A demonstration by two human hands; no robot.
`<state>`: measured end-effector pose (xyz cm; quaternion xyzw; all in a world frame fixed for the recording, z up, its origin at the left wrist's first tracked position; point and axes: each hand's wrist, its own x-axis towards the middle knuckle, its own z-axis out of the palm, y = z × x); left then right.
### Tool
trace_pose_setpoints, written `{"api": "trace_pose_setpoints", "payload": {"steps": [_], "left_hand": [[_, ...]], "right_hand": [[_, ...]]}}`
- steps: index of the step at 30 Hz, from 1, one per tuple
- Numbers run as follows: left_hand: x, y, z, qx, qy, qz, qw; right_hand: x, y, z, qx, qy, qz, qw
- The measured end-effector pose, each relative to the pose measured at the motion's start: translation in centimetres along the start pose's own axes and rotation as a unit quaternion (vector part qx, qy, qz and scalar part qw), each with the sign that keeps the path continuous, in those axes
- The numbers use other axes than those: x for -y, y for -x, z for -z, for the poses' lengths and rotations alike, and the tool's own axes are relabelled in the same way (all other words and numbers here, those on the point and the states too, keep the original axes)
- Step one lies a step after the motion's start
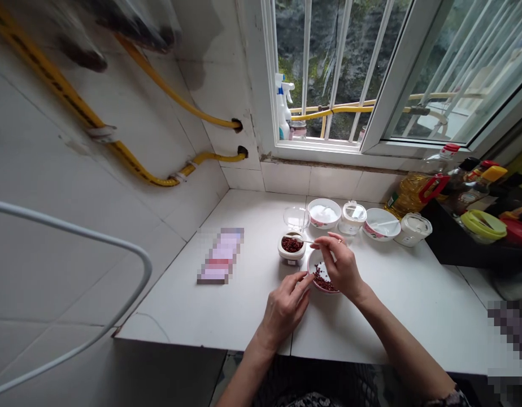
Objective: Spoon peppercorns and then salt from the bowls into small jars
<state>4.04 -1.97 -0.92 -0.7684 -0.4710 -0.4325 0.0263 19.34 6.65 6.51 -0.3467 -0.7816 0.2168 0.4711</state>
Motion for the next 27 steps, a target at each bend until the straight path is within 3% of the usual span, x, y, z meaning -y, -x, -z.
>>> {"api": "trace_pose_setpoints", "payload": {"steps": [2, 4, 10, 16, 22, 27], "left_hand": [[0.0, 0.0, 0.0, -0.002, 0.000, -0.002, 1.000], [0.0, 0.0, 0.1, -0.003, -0.002, -0.003, 1.000], [0.0, 0.0, 0.1, 0.001, 0.001, 0.000, 1.000], [0.0, 0.0, 0.1, -0.002, -0.005, -0.006, 1.000], [0.0, -0.1, 0.1, -0.011, -0.004, -0.005, 1.000], [-0.1, -0.1, 0.2, -0.006, -0.004, -0.006, 1.000]], "right_hand": [[-0.1, 0.2, -0.2, 0.024, 0.049, 0.068, 0.996], [-0.1, 0.4, 0.0, 0.022, 0.072, 0.084, 0.994], [-0.5, 0.4, 2.0, -0.065, 0.091, 0.011, 0.994], [-2.3, 1.3, 3.2, 0.009, 0.139, -0.042, 0.989], [-3.1, 1.7, 2.9, 0.035, 0.155, -0.052, 0.986], [-2.8, 1.8, 2.1, 0.064, 0.092, -0.095, 0.989]]}}
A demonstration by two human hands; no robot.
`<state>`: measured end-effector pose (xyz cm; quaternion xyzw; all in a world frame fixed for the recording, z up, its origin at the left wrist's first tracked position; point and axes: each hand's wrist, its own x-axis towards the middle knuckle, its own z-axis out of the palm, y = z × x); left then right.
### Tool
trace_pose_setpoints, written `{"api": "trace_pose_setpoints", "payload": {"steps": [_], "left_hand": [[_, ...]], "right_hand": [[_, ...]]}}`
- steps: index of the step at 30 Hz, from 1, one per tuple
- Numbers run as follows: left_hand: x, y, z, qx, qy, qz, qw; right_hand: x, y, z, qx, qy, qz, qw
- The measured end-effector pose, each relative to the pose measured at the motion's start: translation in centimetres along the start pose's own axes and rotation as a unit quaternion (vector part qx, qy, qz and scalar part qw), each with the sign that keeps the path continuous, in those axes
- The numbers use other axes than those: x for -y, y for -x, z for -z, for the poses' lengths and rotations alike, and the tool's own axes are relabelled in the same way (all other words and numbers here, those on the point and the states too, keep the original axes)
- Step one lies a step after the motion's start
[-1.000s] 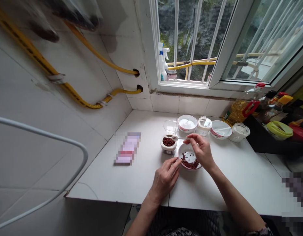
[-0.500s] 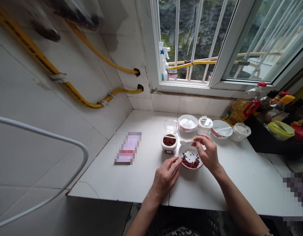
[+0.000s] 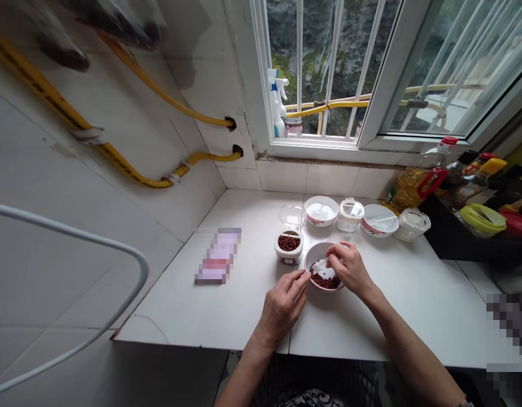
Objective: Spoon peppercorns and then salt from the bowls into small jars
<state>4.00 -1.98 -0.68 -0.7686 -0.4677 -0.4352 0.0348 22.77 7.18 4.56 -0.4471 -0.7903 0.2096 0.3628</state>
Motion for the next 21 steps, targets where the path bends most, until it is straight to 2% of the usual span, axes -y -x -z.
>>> {"api": "trace_pose_setpoints", "payload": {"steps": [3, 6, 8, 12, 17, 21], "left_hand": [[0.0, -0.1, 0.0, -0.002, -0.003, -0.003, 1.000], [-0.1, -0.1, 0.0, -0.003, -0.003, -0.005, 1.000], [-0.1, -0.1, 0.0, -0.002, -0.001, -0.005, 1.000], [-0.1, -0.1, 0.0, 0.000, 0.000, -0.004, 1.000], [0.0, 0.0, -0.1, -0.004, 0.002, -0.003, 1.000], [0.0, 0.1, -0.2, -0.007, 0.003, -0.002, 1.000]], "right_hand": [[0.5, 0.0, 0.0, 0.011, -0.103, -0.070, 0.992], [0.6, -0.2, 0.5, 0.022, -0.226, -0.162, 0.960], [0.5, -0.4, 0.9, 0.024, -0.279, -0.195, 0.940], [0.3, -0.7, 1.4, 0.013, -0.317, -0.214, 0.924], [0.2, -0.7, 1.4, -0.011, -0.295, -0.211, 0.932], [0.0, -0.7, 1.5, -0.003, -0.293, -0.208, 0.933]]}}
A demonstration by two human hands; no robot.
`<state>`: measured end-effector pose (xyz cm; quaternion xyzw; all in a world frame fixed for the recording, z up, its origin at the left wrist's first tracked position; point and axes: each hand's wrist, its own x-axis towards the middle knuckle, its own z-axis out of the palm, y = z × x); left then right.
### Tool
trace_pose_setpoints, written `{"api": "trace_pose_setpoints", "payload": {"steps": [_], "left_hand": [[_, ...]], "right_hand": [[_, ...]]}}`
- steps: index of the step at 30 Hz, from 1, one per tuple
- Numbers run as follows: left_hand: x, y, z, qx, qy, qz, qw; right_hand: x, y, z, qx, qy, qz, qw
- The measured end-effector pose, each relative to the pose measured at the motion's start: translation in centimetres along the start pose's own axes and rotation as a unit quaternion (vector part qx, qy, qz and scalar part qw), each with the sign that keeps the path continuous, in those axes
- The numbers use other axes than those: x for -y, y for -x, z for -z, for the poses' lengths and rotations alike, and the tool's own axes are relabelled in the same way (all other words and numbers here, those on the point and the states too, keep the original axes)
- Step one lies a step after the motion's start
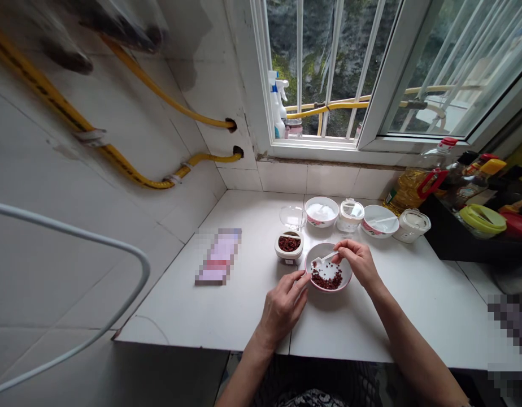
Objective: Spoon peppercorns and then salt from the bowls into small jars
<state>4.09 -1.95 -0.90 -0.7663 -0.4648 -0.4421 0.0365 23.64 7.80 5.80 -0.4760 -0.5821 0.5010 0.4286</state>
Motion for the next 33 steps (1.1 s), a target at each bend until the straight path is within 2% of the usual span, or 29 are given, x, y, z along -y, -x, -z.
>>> {"api": "trace_pose_setpoints", "payload": {"steps": [14, 21, 27, 33], "left_hand": [[0.03, -0.06, 0.16, 0.002, 0.000, 0.000, 1.000], [-0.02, -0.12, 0.10, 0.001, -0.001, -0.003, 1.000], [0.06, -0.09, 0.08, 0.003, -0.007, -0.002, 1.000], [0.02, -0.16, 0.01, 0.000, -0.004, -0.005, 1.000]], "right_hand": [[-0.08, 0.28, -0.17, -0.041, 0.098, 0.062, 0.992], [-0.27, 0.13, 0.17, -0.040, 0.057, 0.038, 0.997], [-0.47, 0.13, 0.23, -0.052, 0.105, 0.061, 0.991], [-0.43, 0.09, 0.14, -0.040, 0.075, 0.047, 0.995]]}}
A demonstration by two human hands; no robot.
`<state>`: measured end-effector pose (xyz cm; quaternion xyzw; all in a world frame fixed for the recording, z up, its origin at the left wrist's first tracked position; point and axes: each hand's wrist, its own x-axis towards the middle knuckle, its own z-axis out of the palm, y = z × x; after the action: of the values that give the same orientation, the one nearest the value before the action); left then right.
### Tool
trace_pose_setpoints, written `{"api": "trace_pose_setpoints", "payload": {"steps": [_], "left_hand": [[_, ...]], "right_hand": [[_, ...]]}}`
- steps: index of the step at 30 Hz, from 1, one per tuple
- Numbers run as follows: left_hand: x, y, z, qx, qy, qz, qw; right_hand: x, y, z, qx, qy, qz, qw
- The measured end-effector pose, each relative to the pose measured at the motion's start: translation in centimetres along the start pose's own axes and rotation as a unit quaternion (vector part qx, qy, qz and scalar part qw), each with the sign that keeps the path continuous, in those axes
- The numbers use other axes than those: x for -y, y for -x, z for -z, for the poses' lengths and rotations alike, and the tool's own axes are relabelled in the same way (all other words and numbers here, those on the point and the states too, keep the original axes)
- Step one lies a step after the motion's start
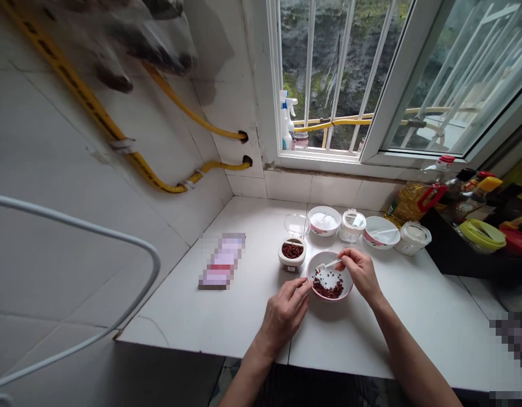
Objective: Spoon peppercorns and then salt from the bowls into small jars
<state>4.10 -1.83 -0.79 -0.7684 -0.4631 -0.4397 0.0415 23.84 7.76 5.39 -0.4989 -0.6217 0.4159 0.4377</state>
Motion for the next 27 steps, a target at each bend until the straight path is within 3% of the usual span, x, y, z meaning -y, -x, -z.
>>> {"api": "trace_pose_setpoints", "payload": {"steps": [20, 24, 27], "left_hand": [[0.3, 0.2, -0.4, -0.015, -0.015, -0.015, 1.000], [0.3, 0.3, -0.6, -0.010, -0.011, -0.010, 1.000], [0.3, 0.2, -0.6, -0.010, -0.006, -0.007, 1.000]], "right_hand": [[0.0, -0.6, 0.1, -0.001, -0.103, -0.030, 0.994], [1.1, -0.9, -1.1, -0.009, -0.115, 0.010, 0.993], [1.9, -1.0, -2.7, -0.005, -0.078, 0.083, 0.993]]}}
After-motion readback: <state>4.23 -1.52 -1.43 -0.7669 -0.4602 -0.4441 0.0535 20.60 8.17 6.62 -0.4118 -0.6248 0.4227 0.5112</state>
